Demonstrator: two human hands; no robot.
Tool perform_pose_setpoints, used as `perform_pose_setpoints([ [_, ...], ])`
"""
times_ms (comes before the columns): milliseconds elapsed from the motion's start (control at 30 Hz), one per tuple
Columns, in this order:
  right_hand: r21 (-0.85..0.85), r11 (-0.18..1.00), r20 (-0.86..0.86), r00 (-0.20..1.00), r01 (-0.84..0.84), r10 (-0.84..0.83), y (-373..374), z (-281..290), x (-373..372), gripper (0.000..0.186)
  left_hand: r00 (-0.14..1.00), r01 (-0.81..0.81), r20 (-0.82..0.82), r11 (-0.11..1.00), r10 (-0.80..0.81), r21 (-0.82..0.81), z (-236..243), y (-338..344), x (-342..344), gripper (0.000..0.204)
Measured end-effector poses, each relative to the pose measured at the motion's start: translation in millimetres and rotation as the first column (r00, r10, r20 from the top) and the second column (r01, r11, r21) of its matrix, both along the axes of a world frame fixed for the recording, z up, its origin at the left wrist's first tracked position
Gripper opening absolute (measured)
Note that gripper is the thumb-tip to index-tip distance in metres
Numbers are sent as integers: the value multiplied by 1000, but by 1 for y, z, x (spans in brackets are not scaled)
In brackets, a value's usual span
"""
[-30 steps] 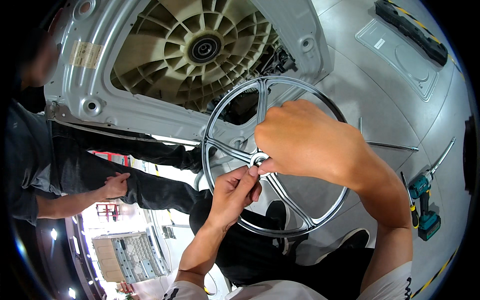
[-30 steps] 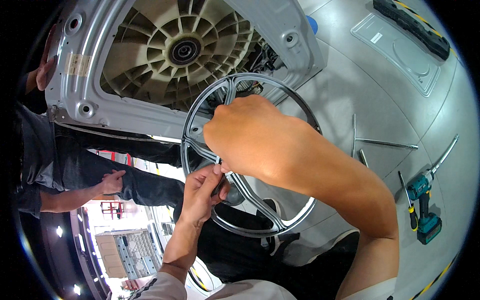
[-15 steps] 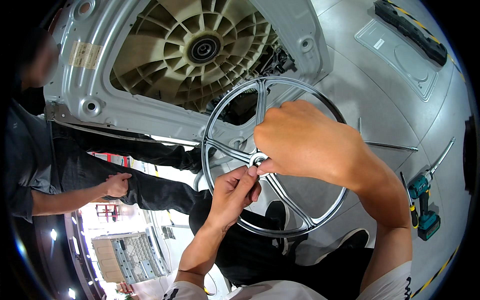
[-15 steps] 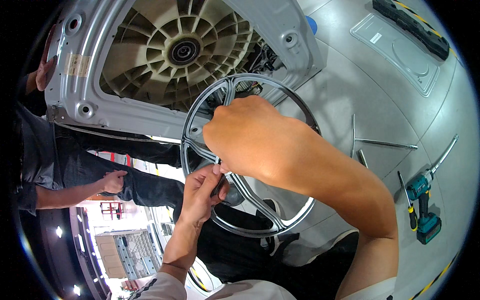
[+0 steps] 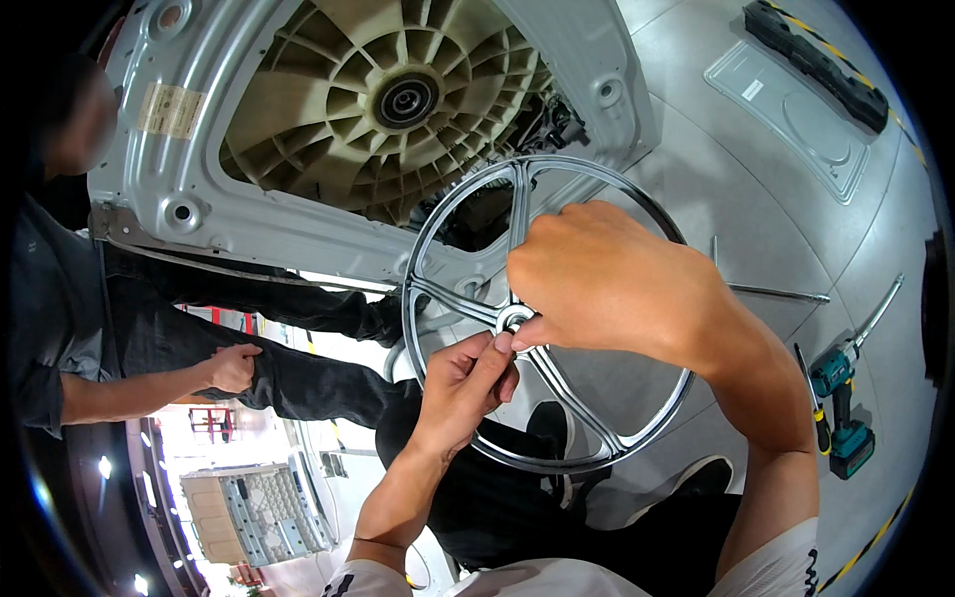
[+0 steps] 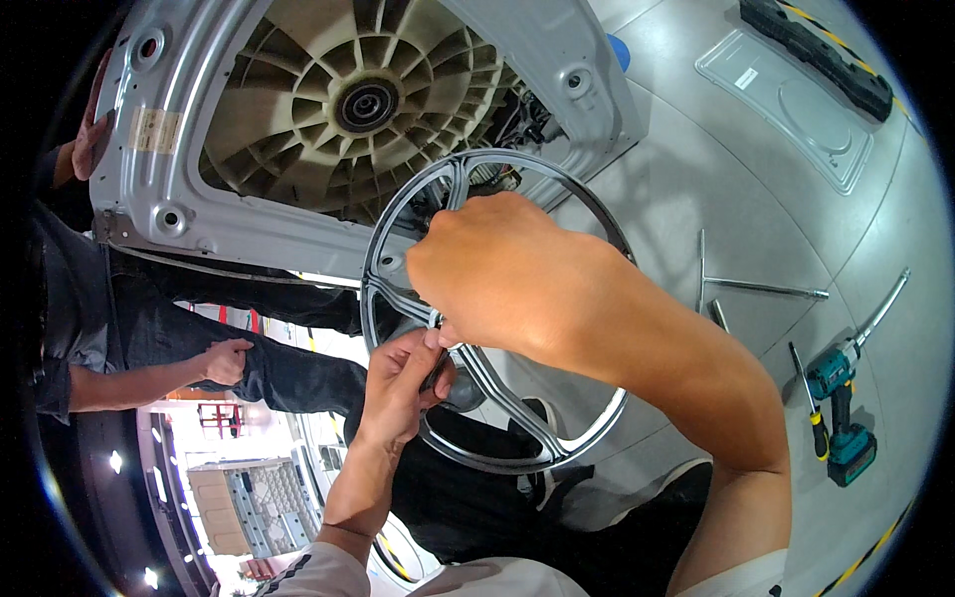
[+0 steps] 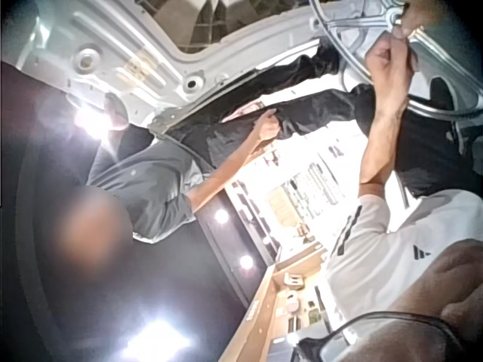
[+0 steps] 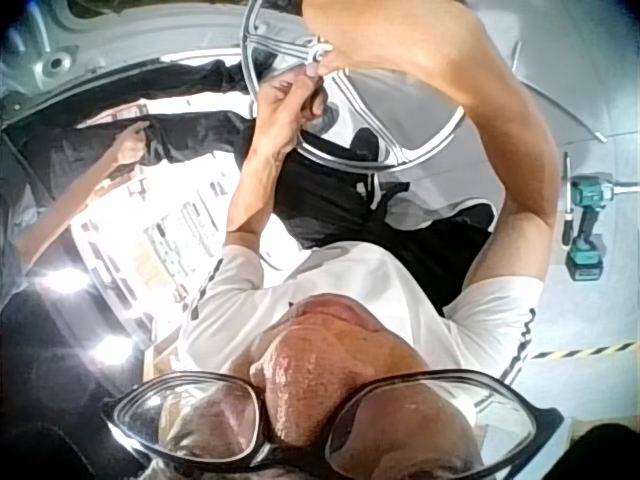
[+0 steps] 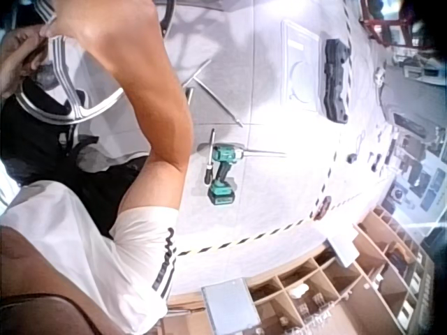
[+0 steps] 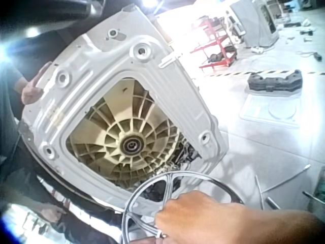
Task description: The person aligns a pulley wheel with a drive shaft on the underside of a washing machine and attempts to secure it with a bolt. A second person assists by holding the pulley in place while the recorder fits the bolt by hand.
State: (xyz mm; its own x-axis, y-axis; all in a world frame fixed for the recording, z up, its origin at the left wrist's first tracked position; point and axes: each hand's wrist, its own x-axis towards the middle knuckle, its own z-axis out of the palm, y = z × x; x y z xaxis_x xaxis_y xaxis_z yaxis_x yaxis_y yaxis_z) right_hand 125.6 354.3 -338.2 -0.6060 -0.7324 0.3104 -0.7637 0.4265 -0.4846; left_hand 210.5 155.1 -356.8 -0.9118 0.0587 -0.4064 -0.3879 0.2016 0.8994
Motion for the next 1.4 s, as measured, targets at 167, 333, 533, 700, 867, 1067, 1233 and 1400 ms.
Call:
perform_pose_setpoints([
  [167, -42, 999, -65, 998, 8, -11, 1, -4, -1, 43, 1000, -1, 3, 1000, 1, 13, 1, 1, 0, 28],
  [333, -68, 998, -72, 997, 0, -5, 0, -7, -1, 45, 1000, 8, 0, 1000, -8, 28, 1, -2, 1, 26],
  [533, 19, 1000, 88, 996, 10, -12, -2, 8, 0, 39, 999, -38, 28, 999, 37, 38, 4, 3, 0, 26],
  [700, 18, 999, 13, 999, 37, -37, -4, 0, 0, 33, 1000, -10, 30, 1000, 9, 30, 4, 2, -1, 26],
  [867, 8, 999, 5, 999, 52, -52, -5, 0, 1, 29, 999, -14, 32, 999, 13, 30, 3, 1, -1, 25],
  [1067, 35, 999, 26, 999, 34, -35, -6, 3, 1, 28, 1000, -6, -11, 1000, 6, -1, 0, 1, 0, 26],
  [1233, 18, 999, 25, 999, 36, -37, -5, 4, 1, 28, 1000, 1, -16, 1000, -1, -7, 1, 1, 1, 26],
  [1400, 33, 999, 34, 999, 30, -31, -5, 5, 1, 28, 1000, 6, -17, 1000, -6, -10, 0, 0, 1, 26],
])
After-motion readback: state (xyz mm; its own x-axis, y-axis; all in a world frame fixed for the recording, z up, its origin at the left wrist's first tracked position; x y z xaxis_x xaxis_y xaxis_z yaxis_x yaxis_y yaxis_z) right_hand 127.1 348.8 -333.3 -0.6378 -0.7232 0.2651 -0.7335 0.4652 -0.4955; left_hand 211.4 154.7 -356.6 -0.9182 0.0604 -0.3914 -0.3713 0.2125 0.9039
